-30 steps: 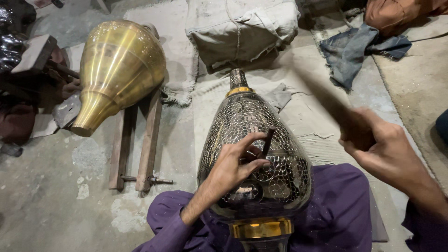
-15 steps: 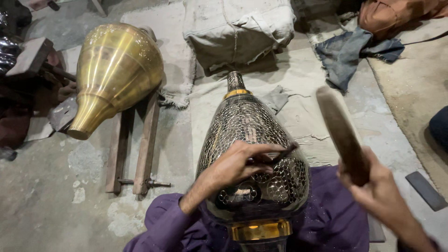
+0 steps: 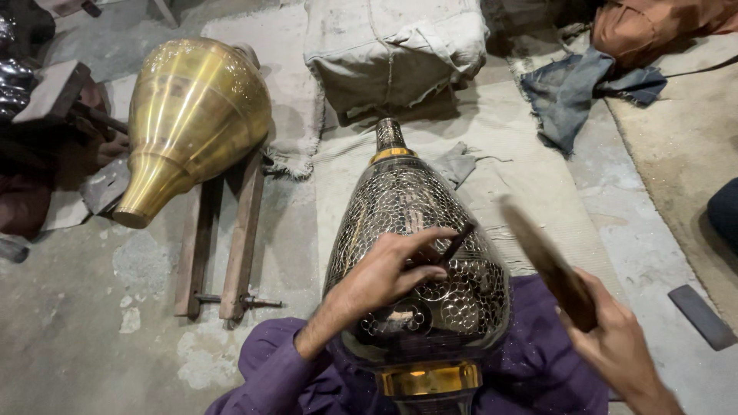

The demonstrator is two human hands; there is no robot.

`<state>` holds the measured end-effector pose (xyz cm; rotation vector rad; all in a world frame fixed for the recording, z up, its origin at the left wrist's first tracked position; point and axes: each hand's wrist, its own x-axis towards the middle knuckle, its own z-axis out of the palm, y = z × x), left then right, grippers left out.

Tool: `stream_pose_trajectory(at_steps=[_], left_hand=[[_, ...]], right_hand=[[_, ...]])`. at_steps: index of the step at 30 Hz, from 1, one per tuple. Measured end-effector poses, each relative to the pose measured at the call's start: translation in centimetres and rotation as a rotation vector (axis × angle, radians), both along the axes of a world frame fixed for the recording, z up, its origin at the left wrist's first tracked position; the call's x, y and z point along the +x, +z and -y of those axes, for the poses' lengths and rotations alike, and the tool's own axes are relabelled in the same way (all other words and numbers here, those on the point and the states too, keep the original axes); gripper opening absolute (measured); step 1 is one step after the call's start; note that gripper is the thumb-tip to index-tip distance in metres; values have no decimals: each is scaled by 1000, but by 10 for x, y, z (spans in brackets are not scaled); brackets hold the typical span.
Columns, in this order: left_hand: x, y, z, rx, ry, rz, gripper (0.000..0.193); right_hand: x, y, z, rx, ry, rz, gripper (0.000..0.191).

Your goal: The person sits on the floor of a metal workshop holding a small punch against the surface of a large patterned brass vessel and repeatedly strikes the punch with a wooden mallet, working the engraved decoration on the vessel body. A second brass vessel rests on a wooden stand beside them.

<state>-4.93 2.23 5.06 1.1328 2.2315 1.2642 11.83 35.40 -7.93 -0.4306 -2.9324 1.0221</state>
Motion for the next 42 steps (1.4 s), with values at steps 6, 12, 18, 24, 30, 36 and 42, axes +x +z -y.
stream_pose_trajectory(at_steps=[6,12,18,24,30,36,42], left_hand=[[3,-2,1,-87,86,117,57],[3,-8,1,-41,78,23,54],[5,-10,-1,-103,123,112,49],[7,-5,0,-106,167,172,46],[4,-5,-1,-78,136,124,51],[-9,-4,-12,39,-7,131,52],[-17,-3,-23,-36,-159,49,59]], right_hand=[[-46,39,-14,348,304,539,76],[-80,105,-2,139,328,-39,67],[-98,147,6,403,250,267,73],[-99,138,14,106,285,79,79],[-80,122,11,356,234,263,73],[-35,61,5,365,175,499,72],[22,-13,10,66,6,288,85]])
